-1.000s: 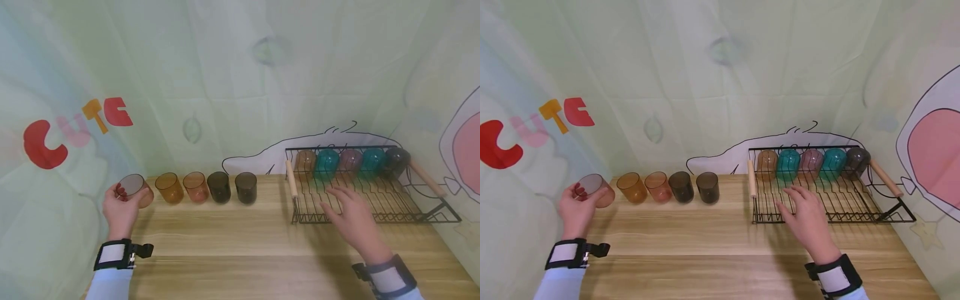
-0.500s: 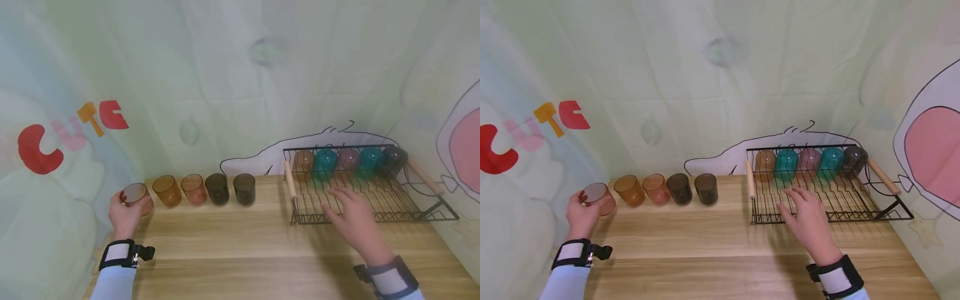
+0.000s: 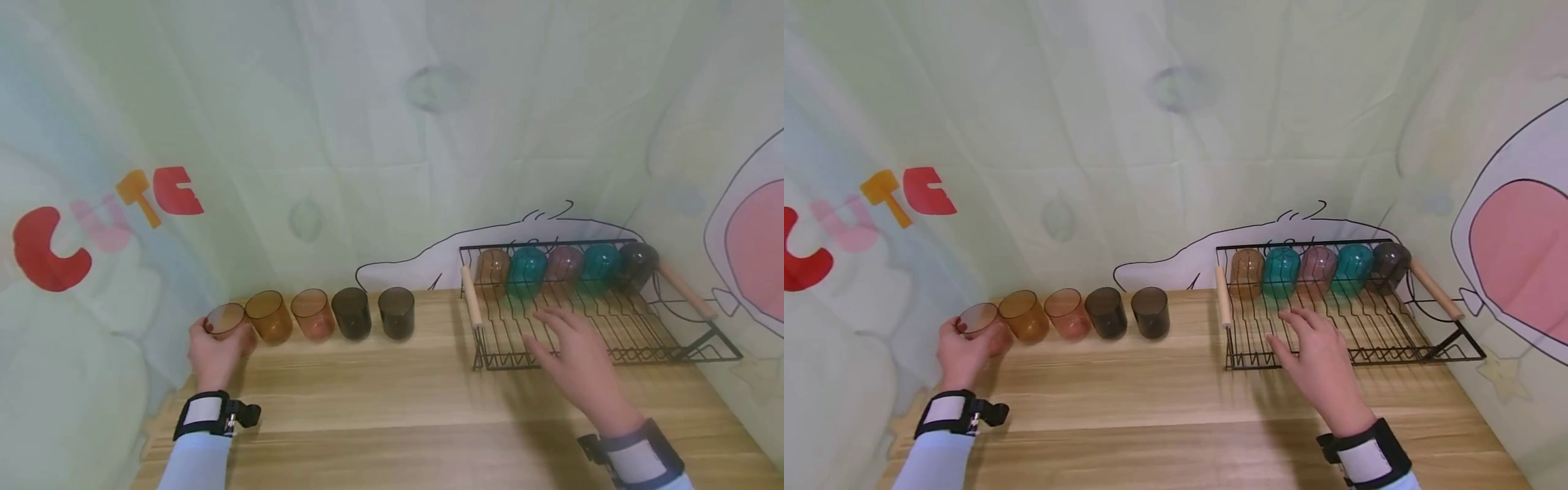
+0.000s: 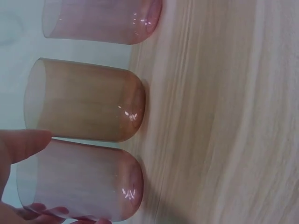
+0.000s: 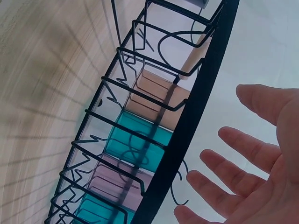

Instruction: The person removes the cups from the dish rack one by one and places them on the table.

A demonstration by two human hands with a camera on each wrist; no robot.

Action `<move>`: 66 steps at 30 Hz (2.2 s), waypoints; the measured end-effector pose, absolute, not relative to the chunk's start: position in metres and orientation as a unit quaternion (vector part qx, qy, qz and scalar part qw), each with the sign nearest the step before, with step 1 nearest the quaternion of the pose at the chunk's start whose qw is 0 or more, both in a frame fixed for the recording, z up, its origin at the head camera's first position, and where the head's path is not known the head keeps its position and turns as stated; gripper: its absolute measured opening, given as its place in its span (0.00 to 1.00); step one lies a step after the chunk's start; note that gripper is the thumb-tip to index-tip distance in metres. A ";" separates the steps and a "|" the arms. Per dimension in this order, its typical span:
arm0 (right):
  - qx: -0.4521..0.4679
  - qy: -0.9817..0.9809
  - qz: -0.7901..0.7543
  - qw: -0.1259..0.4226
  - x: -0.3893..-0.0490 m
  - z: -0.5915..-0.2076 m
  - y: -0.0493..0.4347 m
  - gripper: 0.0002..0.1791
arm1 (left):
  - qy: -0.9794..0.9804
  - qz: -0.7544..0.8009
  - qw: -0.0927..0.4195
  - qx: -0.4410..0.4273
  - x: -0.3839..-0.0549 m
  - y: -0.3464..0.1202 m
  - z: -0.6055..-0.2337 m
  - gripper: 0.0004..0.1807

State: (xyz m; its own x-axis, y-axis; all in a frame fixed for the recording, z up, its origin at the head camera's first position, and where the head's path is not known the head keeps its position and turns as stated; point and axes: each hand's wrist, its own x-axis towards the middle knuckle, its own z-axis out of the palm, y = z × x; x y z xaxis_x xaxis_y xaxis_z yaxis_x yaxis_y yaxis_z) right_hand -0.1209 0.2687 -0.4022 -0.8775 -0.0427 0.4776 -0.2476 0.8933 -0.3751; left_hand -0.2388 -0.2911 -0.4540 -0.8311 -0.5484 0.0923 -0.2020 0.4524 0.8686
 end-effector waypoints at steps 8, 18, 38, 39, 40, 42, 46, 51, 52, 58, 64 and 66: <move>0.074 -0.946 0.213 0.233 -0.123 -0.401 0.269 0.28 | -0.834 -0.468 0.185 0.228 -0.244 -0.292 -0.459 0.54; 0.071 -0.947 0.217 0.225 -0.124 -0.400 0.269 0.28 | -0.840 -0.465 0.169 0.223 -0.233 -0.291 -0.452 0.62; 0.072 -0.943 0.203 0.253 -0.126 -0.380 0.278 0.27 | -0.860 -0.377 0.344 -0.024 -0.186 -0.192 -0.389 0.48; 0.072 -0.943 0.202 0.257 -0.127 -0.378 0.279 0.27 | -0.860 -0.379 0.339 -0.037 -0.184 -0.187 -0.388 0.48; 0.071 -0.942 0.199 0.260 -0.128 -0.377 0.280 0.26 | -0.861 -0.379 0.335 -0.047 -0.182 -0.183 -0.387 0.48; 0.071 -0.942 0.190 0.269 -0.131 -0.373 0.284 0.26 | -0.861 -0.384 0.327 -0.066 -0.179 -0.174 -0.386 0.47; 0.066 -0.942 0.171 0.281 -0.138 -0.364 0.291 0.24 | -0.865 -0.381 0.311 -0.097 -0.174 -0.157 -0.386 0.47; 0.069 -0.947 0.155 0.274 -0.149 -0.352 0.301 0.25 | -0.882 -0.366 0.269 -0.122 -0.170 -0.136 -0.395 0.47; 0.070 -0.949 0.153 0.266 -0.152 -0.351 0.303 0.26 | -0.887 -0.362 0.258 -0.124 -0.168 -0.131 -0.398 0.47; 0.052 -0.968 0.160 0.186 -0.174 -0.347 0.323 0.33 | -0.908 -0.356 0.174 -0.136 -0.157 -0.107 -0.414 0.44; 0.022 -0.982 0.157 0.108 -0.195 -0.352 0.342 0.39 | -0.921 -0.339 0.091 -0.166 -0.146 -0.083 -0.430 0.41; 0.022 -0.984 0.150 0.096 -0.200 -0.353 0.346 0.38 | -0.924 -0.329 0.074 -0.180 -0.144 -0.076 -0.435 0.41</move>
